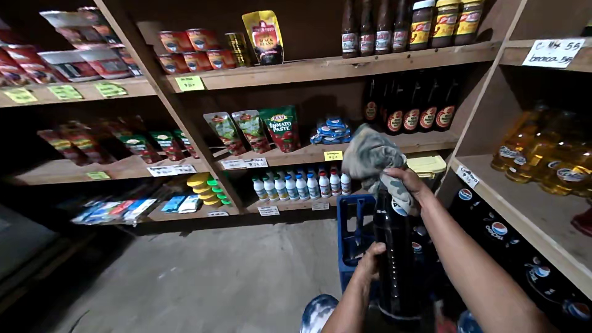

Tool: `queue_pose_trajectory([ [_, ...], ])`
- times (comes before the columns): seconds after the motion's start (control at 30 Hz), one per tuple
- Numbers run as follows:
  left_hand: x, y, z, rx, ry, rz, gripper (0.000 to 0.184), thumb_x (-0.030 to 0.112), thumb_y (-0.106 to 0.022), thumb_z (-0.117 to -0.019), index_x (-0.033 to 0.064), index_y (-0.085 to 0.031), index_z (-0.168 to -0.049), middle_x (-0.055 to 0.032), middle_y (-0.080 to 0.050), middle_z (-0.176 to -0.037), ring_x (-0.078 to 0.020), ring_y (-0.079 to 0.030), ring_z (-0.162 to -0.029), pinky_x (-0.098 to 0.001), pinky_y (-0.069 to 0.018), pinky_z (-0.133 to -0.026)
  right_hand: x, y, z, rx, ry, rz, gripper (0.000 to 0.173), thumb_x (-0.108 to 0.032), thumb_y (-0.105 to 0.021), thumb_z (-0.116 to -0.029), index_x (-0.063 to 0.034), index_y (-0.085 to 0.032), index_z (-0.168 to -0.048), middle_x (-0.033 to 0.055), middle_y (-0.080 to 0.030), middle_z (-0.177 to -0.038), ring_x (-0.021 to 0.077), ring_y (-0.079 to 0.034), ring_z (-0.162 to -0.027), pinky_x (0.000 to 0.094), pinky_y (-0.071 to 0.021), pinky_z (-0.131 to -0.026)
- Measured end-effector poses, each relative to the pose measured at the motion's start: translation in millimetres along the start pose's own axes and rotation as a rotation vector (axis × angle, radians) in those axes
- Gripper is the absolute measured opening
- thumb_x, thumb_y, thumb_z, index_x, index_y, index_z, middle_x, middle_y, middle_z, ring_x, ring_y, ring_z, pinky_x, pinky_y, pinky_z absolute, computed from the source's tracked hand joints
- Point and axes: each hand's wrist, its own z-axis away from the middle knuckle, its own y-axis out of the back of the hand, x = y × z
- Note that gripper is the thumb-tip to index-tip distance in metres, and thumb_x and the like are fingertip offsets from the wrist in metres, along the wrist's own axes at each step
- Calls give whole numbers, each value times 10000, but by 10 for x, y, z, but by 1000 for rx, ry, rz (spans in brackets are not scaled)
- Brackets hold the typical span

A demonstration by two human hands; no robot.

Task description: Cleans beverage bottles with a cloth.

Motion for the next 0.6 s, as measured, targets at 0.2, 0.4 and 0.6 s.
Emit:
queue_pose_trajectory([
  [0.2, 174, -134, -6, 253, 15, -254, 809, 369, -691, -787, 15, -351, -1430, -17, -688, -1046, -44, -690, -884, -256, -592, -818, 115, -71, 162, 199, -232, 245, 500, -361, -489, -1086, 53, -540, -1362, 195, -660, -1188, 203, -653, -1038, 395, -533, -949],
  [0.4, 214, 14, -216, 627, -178, -550, 917, 304, -718, -845, -20, -252, -1565, -243, -526, -1422, -243, -584, -1236, -407, -491, -1047, 746, -332, 1196, 258, -294, 441, 629, -326, -584, -1045, 153, -437, -1424, 323, -556, -1385, 362, -552, -1324, 473, -410, -1148],
  [0.6, 311, -66, -130, 645, -206, -728, 1011, 405, -779, -728, -32, -315, -1512, -235, -563, -1351, -230, -592, -1199, -399, -501, -1016, 936, 7, 1292, 455, -129, 302, 589, -196, -693, -970, 151, -462, -1387, 267, -635, -1268, 259, -650, -1168, 399, -518, -1045],
])
